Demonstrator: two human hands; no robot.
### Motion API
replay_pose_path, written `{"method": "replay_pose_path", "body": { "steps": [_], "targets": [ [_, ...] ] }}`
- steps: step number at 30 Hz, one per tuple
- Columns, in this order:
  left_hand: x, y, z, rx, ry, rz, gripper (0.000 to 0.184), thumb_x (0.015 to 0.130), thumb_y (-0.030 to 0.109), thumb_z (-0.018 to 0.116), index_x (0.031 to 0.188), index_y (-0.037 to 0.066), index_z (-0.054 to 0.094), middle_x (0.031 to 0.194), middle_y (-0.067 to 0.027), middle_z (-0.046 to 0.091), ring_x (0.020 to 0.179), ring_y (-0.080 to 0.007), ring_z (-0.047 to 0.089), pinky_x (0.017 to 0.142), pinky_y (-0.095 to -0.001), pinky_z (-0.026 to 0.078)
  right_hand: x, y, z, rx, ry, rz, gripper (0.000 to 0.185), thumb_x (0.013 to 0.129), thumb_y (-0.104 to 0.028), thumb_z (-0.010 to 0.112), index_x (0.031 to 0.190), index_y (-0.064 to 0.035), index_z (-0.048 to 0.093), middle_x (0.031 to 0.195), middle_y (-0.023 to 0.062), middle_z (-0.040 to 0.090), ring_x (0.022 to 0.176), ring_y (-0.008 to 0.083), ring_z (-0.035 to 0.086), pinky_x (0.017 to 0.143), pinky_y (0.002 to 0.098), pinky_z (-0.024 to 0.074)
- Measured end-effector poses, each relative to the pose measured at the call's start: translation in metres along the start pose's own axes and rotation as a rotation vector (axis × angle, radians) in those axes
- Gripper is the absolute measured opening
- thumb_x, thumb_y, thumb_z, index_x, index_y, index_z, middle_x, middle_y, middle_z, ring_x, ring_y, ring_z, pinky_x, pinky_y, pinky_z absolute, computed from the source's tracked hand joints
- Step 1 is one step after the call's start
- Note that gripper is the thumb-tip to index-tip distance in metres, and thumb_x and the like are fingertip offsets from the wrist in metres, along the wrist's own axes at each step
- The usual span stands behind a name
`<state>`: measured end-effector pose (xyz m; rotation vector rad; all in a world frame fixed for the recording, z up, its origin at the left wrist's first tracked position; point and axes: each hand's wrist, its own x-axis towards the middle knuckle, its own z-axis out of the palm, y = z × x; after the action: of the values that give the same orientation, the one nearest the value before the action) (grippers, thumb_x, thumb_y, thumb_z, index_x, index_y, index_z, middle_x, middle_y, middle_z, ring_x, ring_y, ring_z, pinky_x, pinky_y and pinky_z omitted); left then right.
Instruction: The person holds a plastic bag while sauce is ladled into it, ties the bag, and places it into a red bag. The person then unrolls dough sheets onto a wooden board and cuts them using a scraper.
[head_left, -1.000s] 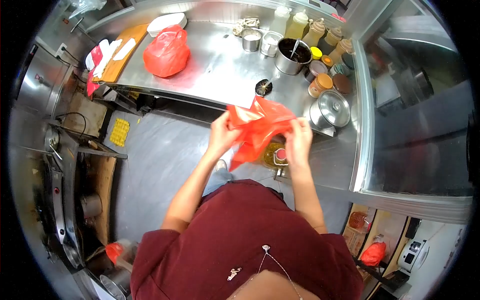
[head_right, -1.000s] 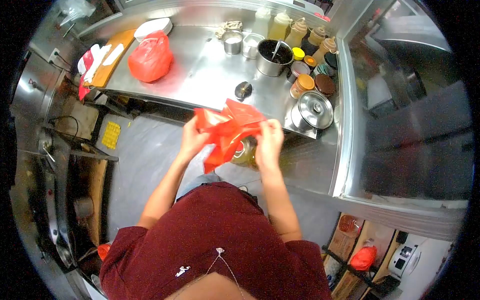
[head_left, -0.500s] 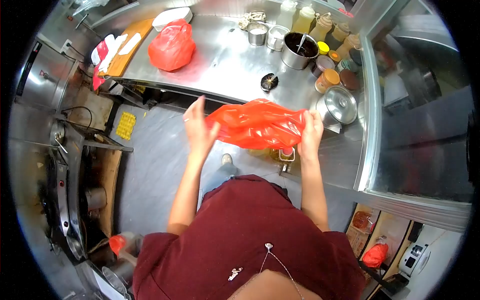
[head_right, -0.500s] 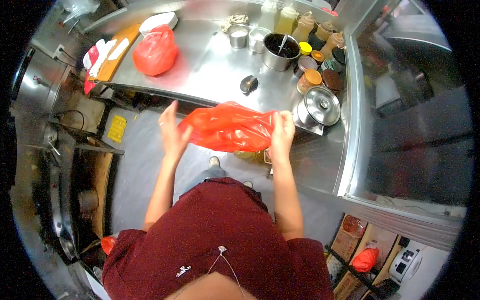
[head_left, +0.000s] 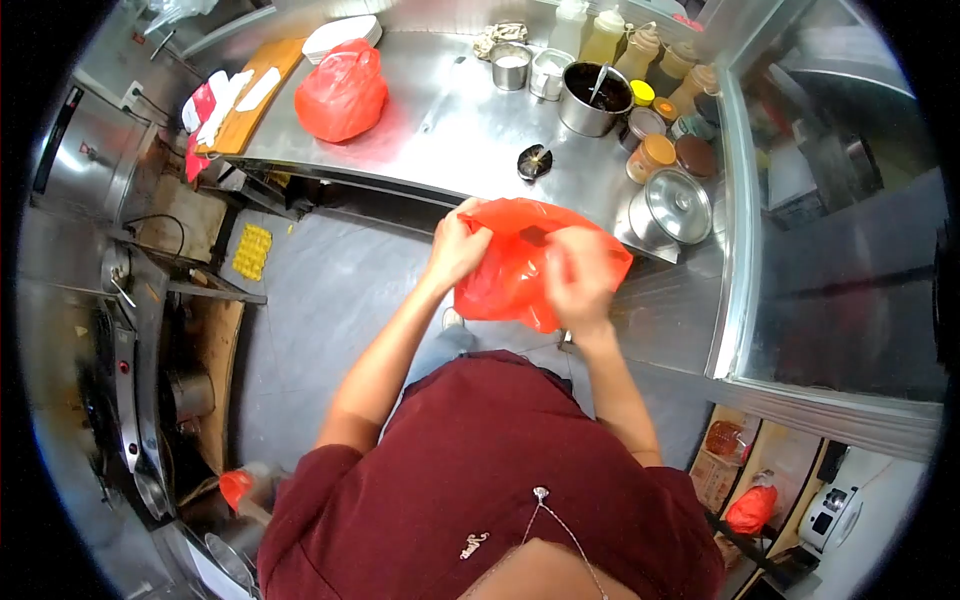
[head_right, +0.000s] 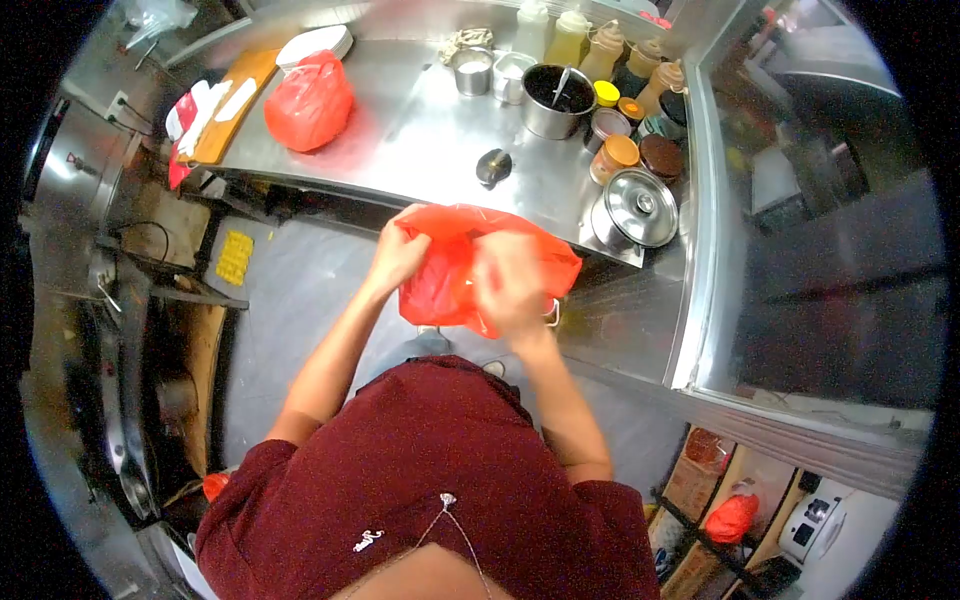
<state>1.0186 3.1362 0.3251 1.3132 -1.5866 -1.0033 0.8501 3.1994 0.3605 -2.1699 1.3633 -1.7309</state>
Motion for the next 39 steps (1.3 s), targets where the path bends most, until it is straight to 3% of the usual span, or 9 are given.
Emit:
{"method": "replay_pose_path", "body": {
  "steps": [2, 4, 10, 18, 20, 24, 30, 35, 39],
  "targets": [
    [-0.003, 0.006, 0.003, -0.182, -0.015, 0.022, 0.019, 0.077, 0.004, 0.047, 0.091, 0.0, 0.06, 0.082, -0.0101, 0.064, 0.078, -0.0168, 0.061, 0.071, -0.0278, 0.046, -0.02, 0.009, 0.025, 0.068, -0.344, 0.154, 0.022, 0.074, 0.003, 0.056, 0.096, 0.0011, 0.055, 0.089, 0.0146, 0.058, 0.08, 0.0294, 0.057, 0.073, 0.0338, 0.046],
    [-0.004, 0.003, -0.015, -0.211, 0.108, 0.042, 0.019, 0.078, -0.001, 0.044, 0.088, -0.003, 0.06, 0.082, -0.0064, 0.063, 0.077, -0.0133, 0.058, 0.071, -0.0261, 0.046, -0.056, 0.041, 0.034, -0.488, -0.583, 0.275, 0.033, 0.076, -0.005, 0.059, 0.107, -0.0012, 0.05, 0.099, 0.016, 0.057, 0.088, 0.0285, 0.057, 0.077, 0.0355, 0.0457],
    [-0.024, -0.01, -0.055, -0.385, 0.231, -0.319, 0.02, 0.081, -0.001, 0.042, 0.089, 0.003, 0.06, 0.081, -0.0029, 0.061, 0.072, -0.0101, 0.055, 0.065, -0.0248, 0.045, -0.094, 0.089, 0.017, -0.09, -1.095, 0.743, 0.065, 0.067, -0.028, 0.069, 0.122, -0.0052, 0.042, 0.115, 0.0188, 0.051, 0.107, 0.0326, 0.049, 0.09, 0.0364, 0.04],
    [-0.044, 0.013, -0.086, -0.192, -0.39, -0.459, 0.022, 0.081, 0.008, 0.055, 0.1, 0.0, 0.06, 0.088, -0.0005, 0.062, 0.081, -0.009, 0.055, 0.075, -0.0264, 0.046, -0.083, 0.121, 0.016, -0.055, -1.172, 0.615, 0.067, 0.058, -0.043, 0.072, 0.107, -0.0009, 0.055, 0.099, 0.0203, 0.06, 0.09, 0.0296, 0.058, 0.077, 0.0358, 0.0445],
    [-0.039, 0.006, -0.092, -0.372, -0.343, -0.507, 0.032, 0.081, 0.017, 0.06, 0.108, 0.001, 0.056, 0.098, -0.0027, 0.061, 0.089, -0.0122, 0.056, 0.081, -0.0289, 0.046, -0.045, 0.097, 0.013, -0.185, -1.482, 0.769, 0.067, 0.062, -0.044, 0.071, 0.109, 0.0012, 0.054, 0.097, 0.0212, 0.06, 0.089, 0.0286, 0.058, 0.077, 0.0351, 0.0447],
    [-0.01, -0.021, -0.097, -0.688, -0.007, -0.523, 0.034, 0.083, 0.024, 0.061, 0.109, 0.003, 0.054, 0.1, -0.0064, 0.061, 0.085, -0.0147, 0.06, 0.076, -0.0284, 0.049, -0.002, 0.043, 0.001, 0.158, -0.964, 0.395, 0.057, 0.075, -0.038, 0.064, 0.108, 0.0081, 0.052, 0.092, 0.021, 0.061, 0.082, 0.0257, 0.061, 0.072, 0.032, 0.0474],
    [0.07, -0.032, -0.137, -0.839, 0.108, -0.398, 0.031, 0.086, 0.023, 0.055, 0.108, 0.001, 0.053, 0.099, -0.0073, 0.06, 0.085, -0.0146, 0.059, 0.074, -0.0284, 0.049, 0.06, 0.095, 0.018, 0.976, 0.121, 0.844, 0.034, 0.083, -0.016, 0.06, 0.111, 0.001, 0.051, 0.067, 0.0063, 0.058, 0.055, 0.0103, 0.055, 0.05, 0.0215, 0.0455],
    [0.142, -0.06, -0.165, -0.805, 0.113, -0.425, 0.033, 0.087, 0.025, 0.054, 0.111, 0.002, 0.051, 0.099, -0.0056, 0.059, 0.086, -0.0132, 0.057, 0.076, -0.0269, 0.047, 0.028, 0.2, 0.125, 0.08, -0.035, 1.118, 0.066, 0.078, -0.029, 0.067, 0.128, 0.0016, 0.037, 0.06, 0.0004, 0.047, 0.05, 0.0081, 0.046, 0.046, 0.024, 0.0393],
    [0.19, -0.08, -0.173, -0.801, 0.09, -0.429, 0.033, 0.088, 0.025, 0.053, 0.113, 0.002, 0.05, 0.102, -0.0053, 0.058, 0.09, -0.0132, 0.056, 0.079, -0.0278, 0.045, 0.019, 0.233, 0.174, -0.253, -0.198, 0.97, 0.043, 0.086, -0.033, 0.052, 0.115, -0.0007, 0.052, 0.077, 0.0161, 0.062, 0.071, 0.0284, 0.061, 0.065, 0.0358, 0.0458]
  ]
}}
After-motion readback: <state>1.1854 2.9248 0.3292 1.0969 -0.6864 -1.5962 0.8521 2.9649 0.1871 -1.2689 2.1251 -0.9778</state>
